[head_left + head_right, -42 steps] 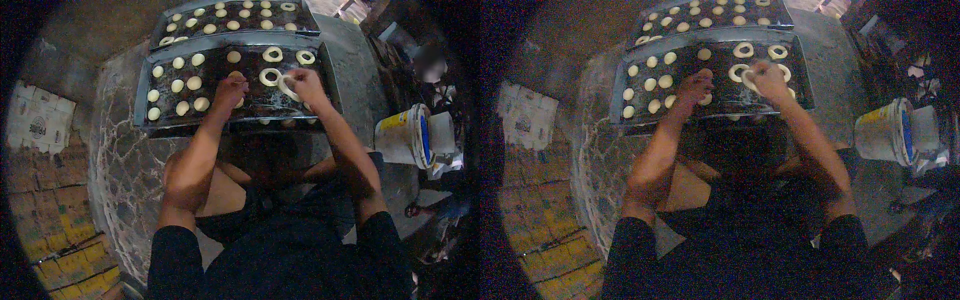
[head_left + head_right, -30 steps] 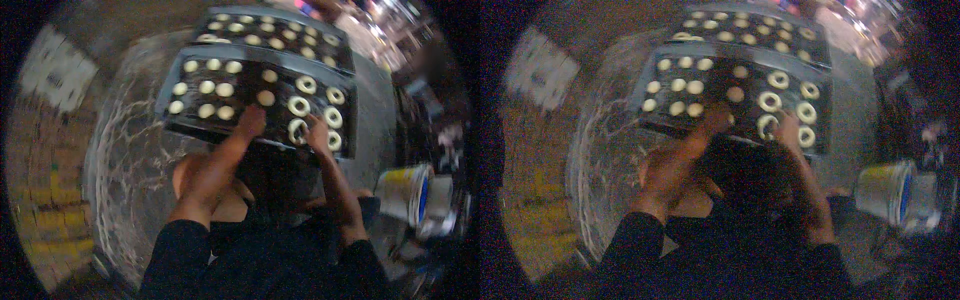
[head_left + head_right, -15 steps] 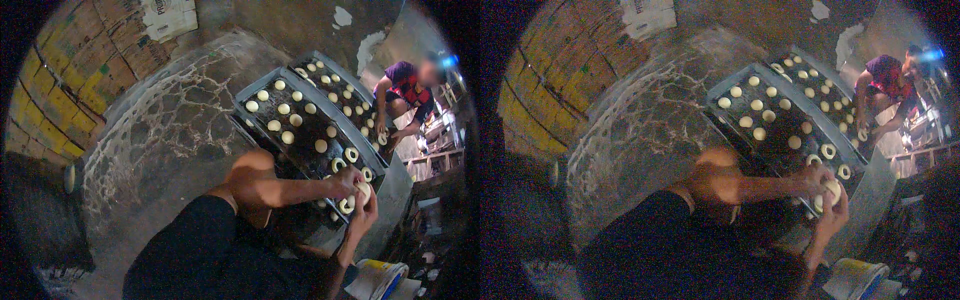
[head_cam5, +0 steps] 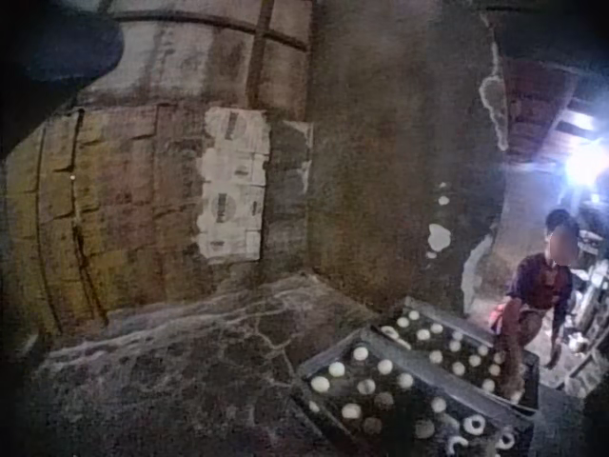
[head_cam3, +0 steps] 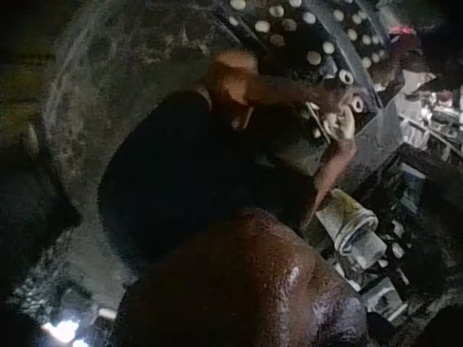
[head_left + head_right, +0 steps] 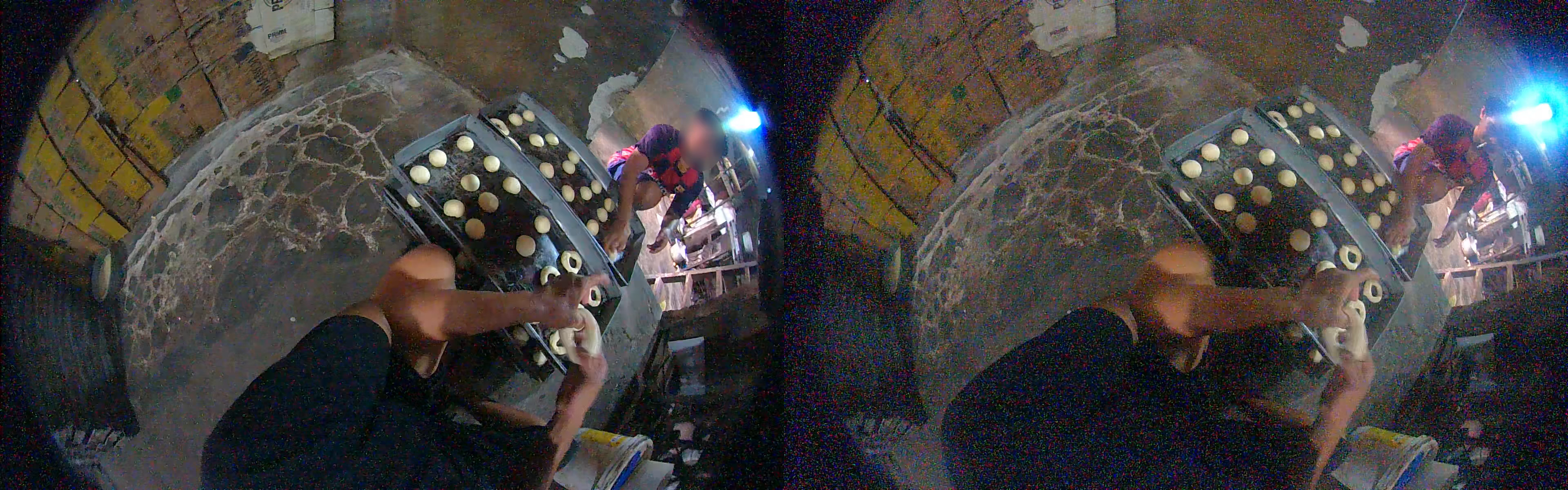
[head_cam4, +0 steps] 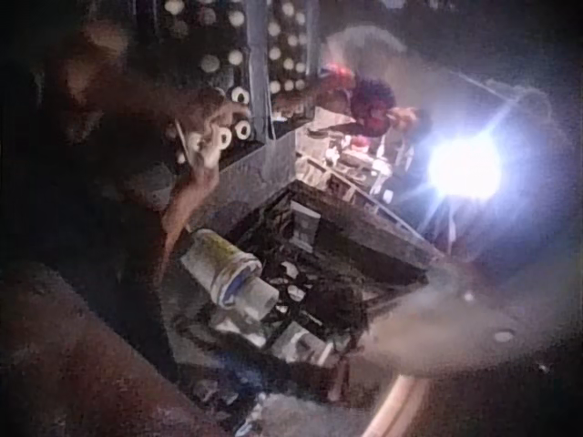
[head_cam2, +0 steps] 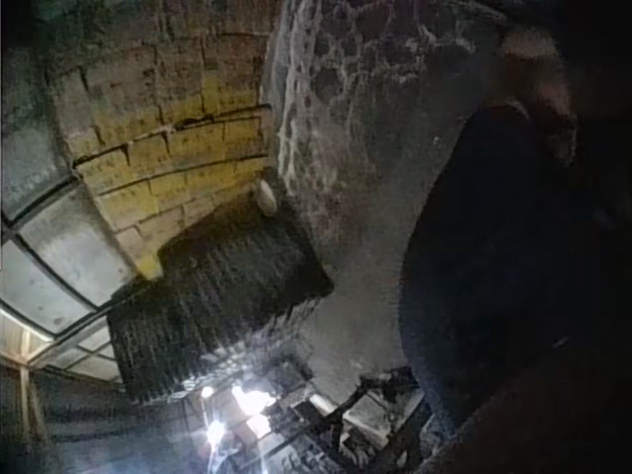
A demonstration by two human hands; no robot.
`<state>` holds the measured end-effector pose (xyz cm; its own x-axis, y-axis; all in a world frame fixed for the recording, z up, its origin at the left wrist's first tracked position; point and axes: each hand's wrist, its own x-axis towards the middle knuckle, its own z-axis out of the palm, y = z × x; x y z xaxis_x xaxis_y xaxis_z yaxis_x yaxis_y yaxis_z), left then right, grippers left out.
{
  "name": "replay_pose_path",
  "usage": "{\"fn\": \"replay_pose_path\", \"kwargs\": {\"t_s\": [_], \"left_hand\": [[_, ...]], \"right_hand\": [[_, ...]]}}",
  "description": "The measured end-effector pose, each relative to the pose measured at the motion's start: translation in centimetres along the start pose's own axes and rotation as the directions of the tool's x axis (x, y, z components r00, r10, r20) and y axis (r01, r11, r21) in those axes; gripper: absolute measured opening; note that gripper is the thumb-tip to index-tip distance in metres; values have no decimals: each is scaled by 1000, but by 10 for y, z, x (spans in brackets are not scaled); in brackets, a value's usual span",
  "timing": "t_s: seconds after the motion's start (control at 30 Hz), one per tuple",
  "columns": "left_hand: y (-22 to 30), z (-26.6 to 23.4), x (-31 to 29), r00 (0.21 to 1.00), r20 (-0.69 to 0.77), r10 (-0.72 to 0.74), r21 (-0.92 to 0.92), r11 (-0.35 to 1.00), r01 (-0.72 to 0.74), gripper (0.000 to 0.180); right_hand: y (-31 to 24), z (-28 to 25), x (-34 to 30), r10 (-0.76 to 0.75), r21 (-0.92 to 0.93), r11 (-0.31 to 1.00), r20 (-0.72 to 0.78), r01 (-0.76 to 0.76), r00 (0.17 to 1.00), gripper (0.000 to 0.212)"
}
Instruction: The person shapes small dough balls into rings by hand and places them onto metal baking trays. Other workers are visible in the background performing similar tasks.
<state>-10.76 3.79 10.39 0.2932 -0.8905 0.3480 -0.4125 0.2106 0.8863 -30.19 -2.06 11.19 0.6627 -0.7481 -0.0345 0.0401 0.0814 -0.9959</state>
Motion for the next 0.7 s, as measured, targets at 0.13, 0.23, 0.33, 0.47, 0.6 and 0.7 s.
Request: {"fn": "replay_pose_path", "kwargs": {"t_s": [0.13,0.23,0.33,0.47,0.6,0.7], "left_hand": [[14,-3,2,965,125,232,-648,756,-98,58],[27,-9,-5,981,139,135,-871,488,56,55],[27,-32,-1,793,204,574,-530,746,-403,53],[12,-51,-1,984,171,44,-899,417,138,51],[-1,-65,1,894,319,-314,-905,180,386,38],[-2,-75,-2,997,-46,-64,-624,781,21,39]], "right_hand": [[-31,7,3,-117,565,803,-163,190,980,44],[-51,18,21,12,584,806,148,-97,989,50],[-54,29,32,-178,258,946,-98,197,979,65],[-44,35,38,34,-245,969,25,-26,999,45],[-38,36,46,-81,295,952,-21,83,997,55],[-35,43,60,-168,532,847,288,-12,943,44]]}}
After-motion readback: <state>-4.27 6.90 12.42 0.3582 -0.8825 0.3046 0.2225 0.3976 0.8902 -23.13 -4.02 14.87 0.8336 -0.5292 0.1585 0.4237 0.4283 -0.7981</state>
